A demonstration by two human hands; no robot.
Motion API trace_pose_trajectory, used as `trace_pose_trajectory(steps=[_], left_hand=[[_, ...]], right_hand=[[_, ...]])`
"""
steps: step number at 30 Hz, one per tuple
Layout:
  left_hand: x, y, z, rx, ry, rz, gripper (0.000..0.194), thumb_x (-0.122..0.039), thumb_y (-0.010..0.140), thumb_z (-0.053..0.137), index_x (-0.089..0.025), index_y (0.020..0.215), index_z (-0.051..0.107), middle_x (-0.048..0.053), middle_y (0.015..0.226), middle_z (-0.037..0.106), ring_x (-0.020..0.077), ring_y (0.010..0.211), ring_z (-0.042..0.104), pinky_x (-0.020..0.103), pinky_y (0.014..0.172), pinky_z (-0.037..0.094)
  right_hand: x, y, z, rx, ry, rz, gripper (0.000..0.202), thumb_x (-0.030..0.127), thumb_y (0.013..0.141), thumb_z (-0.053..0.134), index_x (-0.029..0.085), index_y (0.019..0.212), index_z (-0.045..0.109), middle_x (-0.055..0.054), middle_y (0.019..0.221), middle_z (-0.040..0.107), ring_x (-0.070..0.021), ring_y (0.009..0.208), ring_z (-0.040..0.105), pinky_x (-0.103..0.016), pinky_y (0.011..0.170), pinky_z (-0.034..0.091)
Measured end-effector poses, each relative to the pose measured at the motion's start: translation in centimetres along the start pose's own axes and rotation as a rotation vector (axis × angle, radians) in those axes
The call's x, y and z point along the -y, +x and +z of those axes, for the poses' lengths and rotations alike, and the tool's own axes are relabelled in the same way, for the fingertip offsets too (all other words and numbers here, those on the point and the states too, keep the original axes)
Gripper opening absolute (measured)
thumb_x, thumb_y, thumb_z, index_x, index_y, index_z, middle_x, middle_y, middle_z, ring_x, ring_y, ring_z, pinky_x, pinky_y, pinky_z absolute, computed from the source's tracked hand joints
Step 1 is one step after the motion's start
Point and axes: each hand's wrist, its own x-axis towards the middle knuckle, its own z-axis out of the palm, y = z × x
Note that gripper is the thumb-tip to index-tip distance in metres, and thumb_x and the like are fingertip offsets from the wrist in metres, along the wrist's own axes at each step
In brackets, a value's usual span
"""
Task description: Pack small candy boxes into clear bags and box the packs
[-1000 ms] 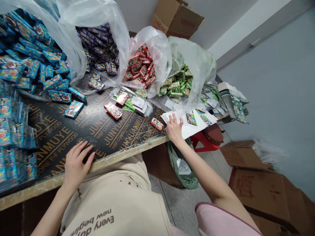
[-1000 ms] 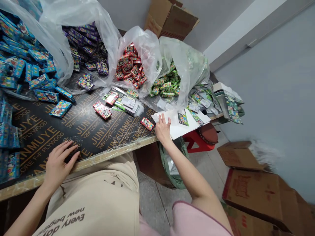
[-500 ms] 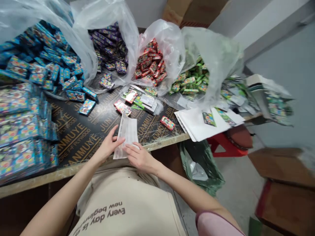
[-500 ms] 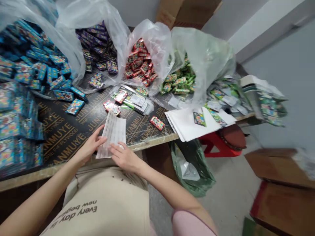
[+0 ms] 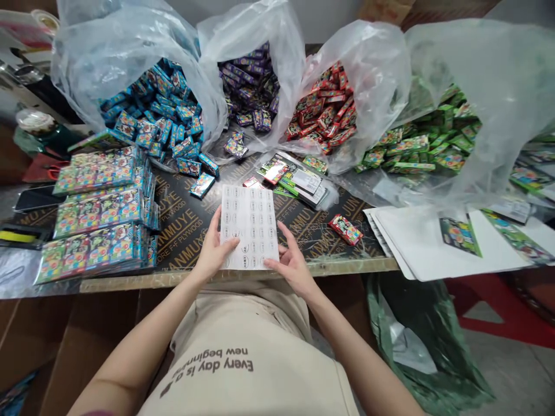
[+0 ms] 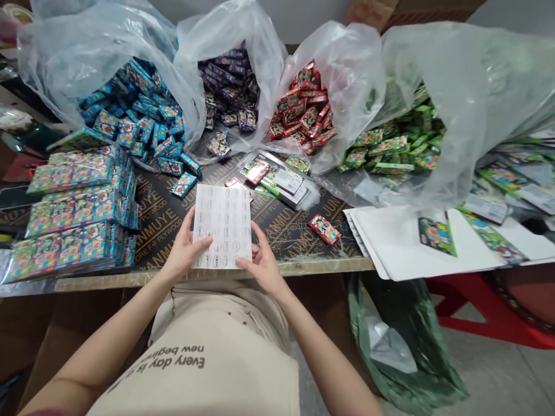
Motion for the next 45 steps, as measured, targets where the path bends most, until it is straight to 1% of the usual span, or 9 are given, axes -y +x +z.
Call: trace_pose_trajectory(steps=[4,8,16,23,28,32,35,38,45], left_hand=[[-0.3,-0.4,-0.1,0.036,-0.055,-0.070,0.111,-0.030,0.068,0.079,-0.034,0.152,0.006,0.009,0.123,0.064,0.0233,0.096,0.068,0.037,0.079,0.058],[-0.4,-0.6,-0.6,0.056,0.052,-0.183,0.063,-0.031,0.057,0.085,-0.015,0.115,0.066,0.007,0.092,0.072,0.0198,0.072,0.067,0.032,0.062,0.058],[-1.4,-0.7,-0.5,-0.150,0.264,0.011,0.030,-0.034,0.060,0.082,-0.016,0.084,0.076,0.002,0.066,0.070,0.0142,0.057,0.059,0.028,0.059,0.052],[-5.7,-1.7,-0.1,-0.257,0.760,0.415,0.021,-0.042,0.073,0.073,-0.022,0.068,0.075,0.004,0.082,0.064,0.0186,0.080,0.058,0.033,0.078,0.049],[-7.9,-2.1,-0.2,-0.036,0.650,0.192,0.025,-0.043,0.073,0.070,-0.018,0.069,0.072,0.001,0.069,0.063,0.0144,0.061,0.055,0.025,0.057,0.043],[-4.9,1.7,-1.7,-0.093,0.471,-0.066,0.035,-0.047,0.057,0.077,-0.014,0.067,0.069,0.000,0.056,0.060,0.0107,0.048,0.047,0.021,0.045,0.033],[-1.5,5.2,-2.8,-0.191,0.339,-0.169,0.041,-0.047,0.047,0.079,-0.012,0.066,0.067,0.000,0.054,0.059,0.0097,0.046,0.046,0.020,0.045,0.033],[1.1,7.2,-3.1,-0.178,0.336,-0.213,0.042,-0.045,0.043,0.080,-0.011,0.064,0.067,0.000,0.052,0.060,0.0093,0.047,0.046,0.020,0.046,0.033],[3.6,7.7,-2.7,-0.117,0.407,-0.181,0.039,-0.046,0.049,0.076,-0.012,0.064,0.066,0.000,0.051,0.058,0.0097,0.046,0.044,0.021,0.046,0.030]], right_hand=[[0.8,0.6,0.5,-0.146,0.052,0.035,0.054,0.035,0.071,0.077,0.025,0.120,0.058,-0.004,0.099,0.071,-0.0197,0.084,0.067,-0.032,0.071,0.057],[1.6,1.0,0.1,-0.175,-0.019,0.087,0.033,0.035,0.066,0.080,0.023,0.095,0.073,-0.003,0.091,0.073,-0.0181,0.075,0.065,-0.032,0.068,0.056],[3.0,1.7,0.4,-0.216,-0.103,0.064,0.027,0.035,0.070,0.076,0.022,0.094,0.075,0.002,0.061,0.064,-0.0135,0.049,0.055,-0.031,0.052,0.049],[7.5,0.9,1.3,-0.441,-0.675,-0.386,0.022,0.039,0.085,0.062,0.024,0.070,0.067,-0.006,0.081,0.062,-0.0233,0.083,0.058,-0.039,0.077,0.048],[9.6,-0.5,1.2,-0.216,-0.621,-0.225,0.030,0.039,0.096,0.045,0.023,0.076,0.062,0.001,0.064,0.060,-0.0135,0.057,0.055,-0.026,0.057,0.045],[7.6,0.8,-4.8,-0.256,-1.011,-0.256,0.027,0.037,0.095,0.047,0.019,0.104,0.065,-0.009,0.108,0.067,-0.0214,0.099,0.061,-0.033,0.085,0.048],[5.7,1.4,-12.5,-0.537,-1.575,-0.099,0.026,0.027,0.090,0.051,0.015,0.109,0.065,-0.020,0.142,0.046,-0.0348,0.134,0.036,-0.053,0.105,0.029],[4.7,1.2,-18.7,-0.452,-1.906,0.102,0.029,0.018,0.080,0.058,0.011,0.107,0.064,-0.024,0.151,0.031,-0.0395,0.141,0.021,-0.060,0.105,0.018],[4.9,1.6,-21.0,-0.148,-2.129,0.265,0.034,0.013,0.078,0.054,0.006,0.109,0.065,-0.026,0.123,0.057,-0.0348,0.114,0.047,-0.047,0.095,0.028]])
